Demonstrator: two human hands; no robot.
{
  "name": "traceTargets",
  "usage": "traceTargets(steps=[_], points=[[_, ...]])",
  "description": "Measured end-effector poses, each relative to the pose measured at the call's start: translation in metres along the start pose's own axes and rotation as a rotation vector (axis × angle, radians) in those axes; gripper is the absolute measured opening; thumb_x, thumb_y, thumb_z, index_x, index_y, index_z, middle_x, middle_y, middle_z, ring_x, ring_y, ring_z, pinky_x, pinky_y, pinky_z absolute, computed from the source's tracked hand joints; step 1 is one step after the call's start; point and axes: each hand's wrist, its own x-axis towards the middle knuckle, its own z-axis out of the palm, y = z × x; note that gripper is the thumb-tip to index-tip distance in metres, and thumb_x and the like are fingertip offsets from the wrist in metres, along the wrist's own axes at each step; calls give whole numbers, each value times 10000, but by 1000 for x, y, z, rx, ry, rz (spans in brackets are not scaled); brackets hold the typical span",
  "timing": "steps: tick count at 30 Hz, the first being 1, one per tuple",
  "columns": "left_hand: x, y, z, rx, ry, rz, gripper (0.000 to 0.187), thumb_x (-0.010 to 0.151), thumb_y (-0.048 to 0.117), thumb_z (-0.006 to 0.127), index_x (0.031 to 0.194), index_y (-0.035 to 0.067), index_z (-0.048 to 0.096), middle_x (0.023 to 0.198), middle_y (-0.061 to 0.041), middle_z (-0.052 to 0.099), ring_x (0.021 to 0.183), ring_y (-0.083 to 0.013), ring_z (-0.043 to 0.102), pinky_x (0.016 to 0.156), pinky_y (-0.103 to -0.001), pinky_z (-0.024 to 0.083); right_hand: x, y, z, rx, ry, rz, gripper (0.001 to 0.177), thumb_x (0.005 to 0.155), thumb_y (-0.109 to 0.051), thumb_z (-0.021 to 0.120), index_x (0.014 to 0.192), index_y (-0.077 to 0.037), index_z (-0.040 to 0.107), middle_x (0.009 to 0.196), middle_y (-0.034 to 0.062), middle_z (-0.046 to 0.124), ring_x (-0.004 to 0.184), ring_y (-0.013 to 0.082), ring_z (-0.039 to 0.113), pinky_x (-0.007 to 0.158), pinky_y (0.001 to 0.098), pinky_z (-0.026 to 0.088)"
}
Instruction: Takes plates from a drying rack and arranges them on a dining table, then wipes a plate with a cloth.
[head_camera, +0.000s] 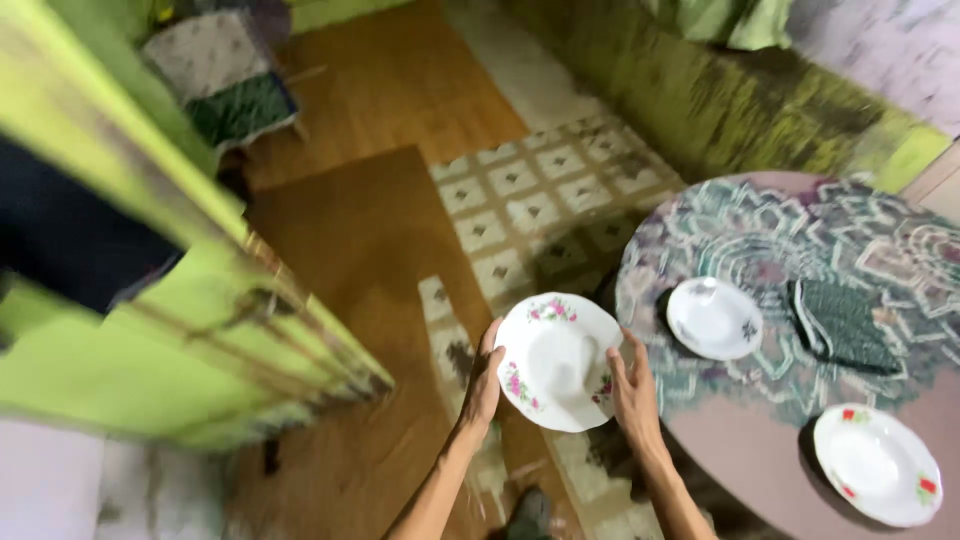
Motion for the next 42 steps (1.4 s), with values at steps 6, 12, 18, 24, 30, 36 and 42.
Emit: traceTargets(steps=[6, 12, 18, 24, 30, 36, 42], points=[[146, -6, 33, 217, -67, 83, 558, 1031, 199, 392, 1573, 69, 356, 1632, -159, 395, 1501, -302, 371, 1198, -393, 312, 109, -54, -2, -117, 91, 238, 563, 1029, -339, 557, 1559, -191, 439, 1000, 263, 698, 770, 293, 641, 704, 423, 541], [280, -42, 68, 204, -205, -19, 536, 1022, 140, 481, 1546, 79, 385, 1592, -148, 435, 1458, -302, 427, 1136, -385, 379, 214, -10, -9, -210, 260, 60, 566, 1011, -329, 588, 1514, -134, 419, 1065, 152, 706, 850, 208, 714, 721, 388, 568], [411, -190, 102, 144, -427, 1, 582, 957, 83, 513, 1528, 38, 412, 1555, -170, 482, 1418, -304, 470, 1145, -379, 377, 286, 56, -18, -347, 389, 270, 610, 979, -381, 615, 1519, -154, 446, 776, 162, 705, 759, 248, 720, 710, 404, 547], [554, -259, 170, 80, -740, -125, 573, 937, 68, 583, 1489, -4, 449, 1461, -210, 497, 1308, -265, 508, 1063, -366, 450, 368, 47, -28, -351, 615, 607, 610, 970, -397, 606, 1520, -176, 459, 810, 276, 716, 744, 345, 722, 723, 465, 553], [637, -266, 273, -44, -1005, -160, 607, 918, 43, 539, 1507, -41, 422, 1476, -205, 558, 1281, -278, 567, 1051, -350, 468, 418, 57, -50, -337, 859, 534, 567, 977, -393, 613, 1454, -122, 473, 1219, 291, 682, 920, 357, 750, 790, 462, 592], [675, -297, 369, 202, -1066, -14, 686, 934, 58, 554, 1571, -4, 306, 1468, -234, 515, 1342, -310, 507, 1113, -369, 410, 457, 121, -94, -210, 964, 559, 635, 977, -380, 584, 1516, -101, 398, 1248, 253, 671, 852, 336, 772, 797, 450, 595], [696, -372, 454, 328, -1096, -15, 709, 909, 77, 563, 1563, 0, 302, 1589, -246, 415, 1470, -354, 405, 1185, -397, 339, 491, 192, -147, -214, 1020, 637, 658, 938, -367, 602, 1506, -93, 418, 1229, 238, 672, 920, 329, 712, 769, 450, 584]])
